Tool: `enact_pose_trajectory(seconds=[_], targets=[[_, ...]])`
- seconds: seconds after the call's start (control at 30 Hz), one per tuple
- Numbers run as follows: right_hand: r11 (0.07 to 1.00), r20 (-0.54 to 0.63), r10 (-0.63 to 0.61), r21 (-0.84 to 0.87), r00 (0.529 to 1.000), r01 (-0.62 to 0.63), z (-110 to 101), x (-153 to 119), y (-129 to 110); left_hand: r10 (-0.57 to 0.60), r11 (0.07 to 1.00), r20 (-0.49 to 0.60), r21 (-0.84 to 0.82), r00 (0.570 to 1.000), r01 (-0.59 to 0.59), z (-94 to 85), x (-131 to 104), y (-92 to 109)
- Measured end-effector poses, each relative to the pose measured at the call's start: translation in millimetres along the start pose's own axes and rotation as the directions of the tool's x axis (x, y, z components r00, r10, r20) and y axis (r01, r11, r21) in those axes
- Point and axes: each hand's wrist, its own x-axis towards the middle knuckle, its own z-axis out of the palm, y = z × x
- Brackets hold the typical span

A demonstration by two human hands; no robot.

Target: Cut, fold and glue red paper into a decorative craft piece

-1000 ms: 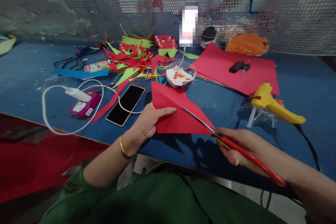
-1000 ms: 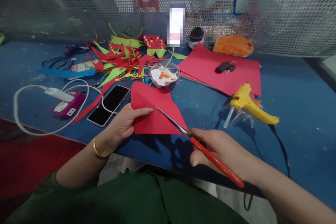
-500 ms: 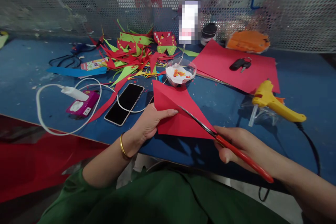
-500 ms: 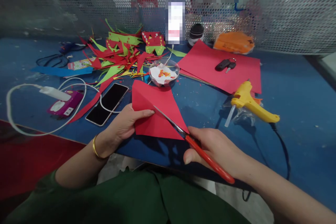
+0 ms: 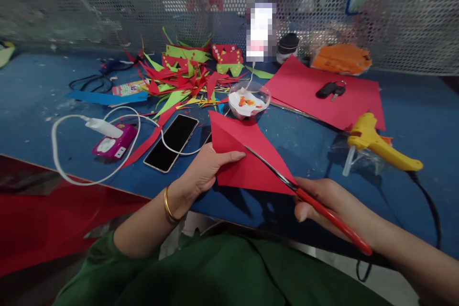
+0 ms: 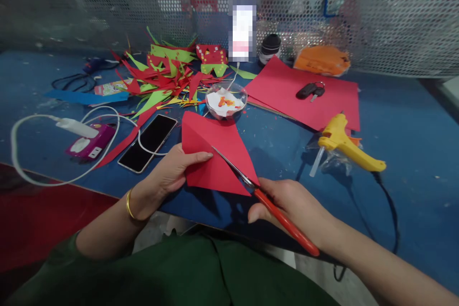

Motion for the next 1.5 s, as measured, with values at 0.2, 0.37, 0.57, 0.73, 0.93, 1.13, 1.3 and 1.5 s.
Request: enact_pose_trajectory(seconds=[0.2, 0.37, 0.57, 0.73, 0.93, 1.13, 1.3, 1.5], targets=[[0.998, -0.005, -0.045, -0.036, 0.999, 0.045, -4, 0, -7, 0.001, 1.0, 0.008, -0.016, 1.0, -0.001, 0.0, 2, 1], [0.996, -0.034, -0.051, -0.076, 0.998, 0.048, -6, 0, -8, 0.05, 0.998, -0.051, -0.021, 0.997, -0.051, -1.5, 4, 2], [0.993, -0.043, 0.015, -0.117, 0.999, -0.02, -11, 0, -13, 0.045, 0.999, -0.046, -0.006, 0.998, -0.046, -1.7, 3, 4], [0.99, -0.045, 0.024, -0.137, 0.999, -0.03, -14, -1, -15, 0.01, 1.0, -0.049, -0.007, 0.999, -0.011, 0.6, 3, 6], [0.996, -0.014, 0.023, -0.083, 1.0, -0.024, -13, -3, -11, 0.043, 0.998, -0.037, -0.038, 0.998, -0.045, 0.8, 4, 4], [0.998, -0.025, -0.017, -0.059, 1.0, 0.016, -11, -2, -9, 0.016, 1.0, 0.017, 0.008, 1.0, -0.016, -1.3, 4, 0], [0.998, -0.053, -0.038, -0.053, 0.998, 0.035, -11, 0, -16, -0.01, 1.0, 0.064, 0.002, 0.998, 0.01, -1.8, 3, -1], [0.991, -0.034, -0.024, -0.131, 0.999, 0.019, -10, 0, -22, -0.006, 1.0, 0.059, -0.011, 0.998, 0.007, -1.0, 2, -1]])
